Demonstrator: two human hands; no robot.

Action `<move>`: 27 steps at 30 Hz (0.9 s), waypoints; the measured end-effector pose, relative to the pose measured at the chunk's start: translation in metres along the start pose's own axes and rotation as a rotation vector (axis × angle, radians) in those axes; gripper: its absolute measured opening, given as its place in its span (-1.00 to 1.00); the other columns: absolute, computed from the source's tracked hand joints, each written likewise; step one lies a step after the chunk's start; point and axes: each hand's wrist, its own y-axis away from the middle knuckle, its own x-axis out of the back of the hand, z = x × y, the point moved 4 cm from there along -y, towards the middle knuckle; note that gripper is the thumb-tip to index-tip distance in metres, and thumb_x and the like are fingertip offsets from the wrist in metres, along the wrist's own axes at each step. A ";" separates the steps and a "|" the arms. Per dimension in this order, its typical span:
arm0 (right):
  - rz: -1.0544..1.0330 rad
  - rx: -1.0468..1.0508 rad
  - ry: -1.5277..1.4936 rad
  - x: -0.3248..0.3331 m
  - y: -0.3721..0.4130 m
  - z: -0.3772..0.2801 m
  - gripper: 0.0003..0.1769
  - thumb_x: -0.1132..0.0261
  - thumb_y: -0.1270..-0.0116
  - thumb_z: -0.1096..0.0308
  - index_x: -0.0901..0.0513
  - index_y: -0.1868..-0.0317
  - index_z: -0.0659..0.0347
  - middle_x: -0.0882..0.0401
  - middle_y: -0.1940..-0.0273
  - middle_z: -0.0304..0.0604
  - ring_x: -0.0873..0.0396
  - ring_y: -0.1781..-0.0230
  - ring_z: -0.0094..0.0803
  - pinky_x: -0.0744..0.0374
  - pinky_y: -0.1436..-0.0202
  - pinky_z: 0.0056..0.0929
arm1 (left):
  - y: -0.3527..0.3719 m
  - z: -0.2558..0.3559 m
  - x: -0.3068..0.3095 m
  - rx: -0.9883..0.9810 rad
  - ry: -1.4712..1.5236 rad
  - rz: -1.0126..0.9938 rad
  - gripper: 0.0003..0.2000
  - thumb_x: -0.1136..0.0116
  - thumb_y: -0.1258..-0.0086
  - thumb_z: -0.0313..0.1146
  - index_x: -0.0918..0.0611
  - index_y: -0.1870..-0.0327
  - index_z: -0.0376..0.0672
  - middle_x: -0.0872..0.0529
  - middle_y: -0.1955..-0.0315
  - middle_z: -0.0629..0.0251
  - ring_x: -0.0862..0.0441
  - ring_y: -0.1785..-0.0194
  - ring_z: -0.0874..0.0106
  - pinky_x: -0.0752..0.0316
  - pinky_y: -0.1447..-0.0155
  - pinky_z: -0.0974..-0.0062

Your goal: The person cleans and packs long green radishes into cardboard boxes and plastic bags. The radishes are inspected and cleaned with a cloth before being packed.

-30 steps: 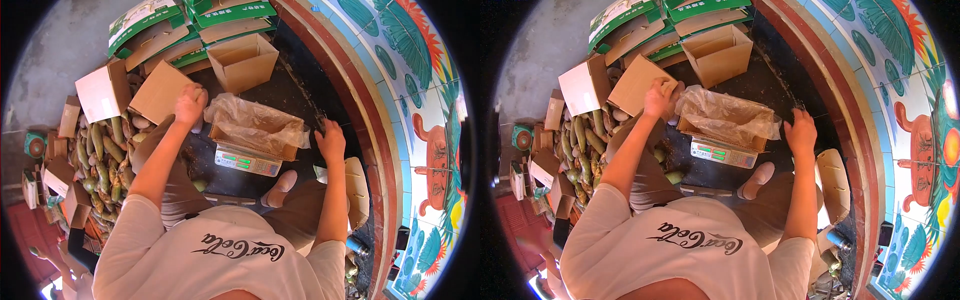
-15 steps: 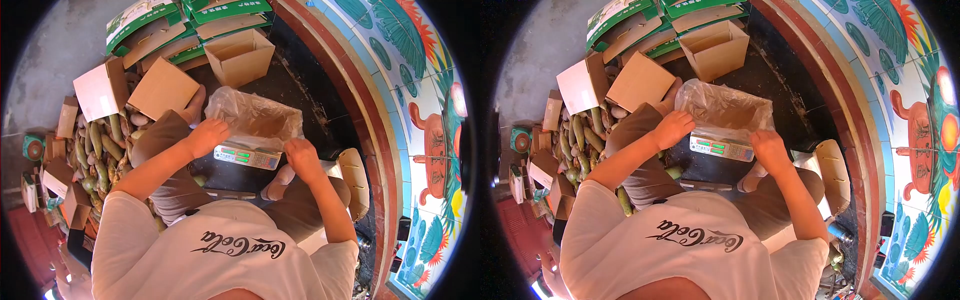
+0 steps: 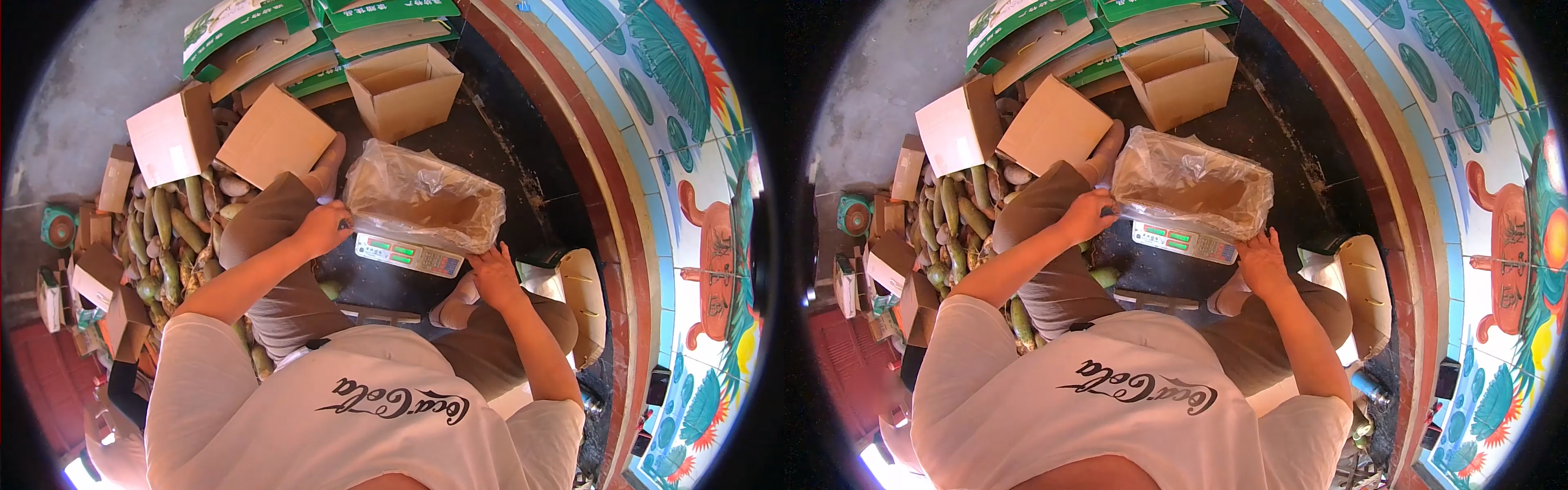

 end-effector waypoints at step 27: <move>-0.181 0.210 -0.754 0.025 -0.167 -0.051 -0.70 -0.09 -0.24 0.39 -0.53 0.03 0.26 -0.54 0.07 0.05 -0.49 0.01 -0.11 -0.43 -0.07 -0.28 | -0.064 0.011 0.020 0.361 -0.174 -0.011 -0.45 -0.14 -0.21 -0.17 -0.27 -0.11 -0.30 -0.60 0.20 -0.10 -0.56 0.09 0.00 -0.46 0.01 0.16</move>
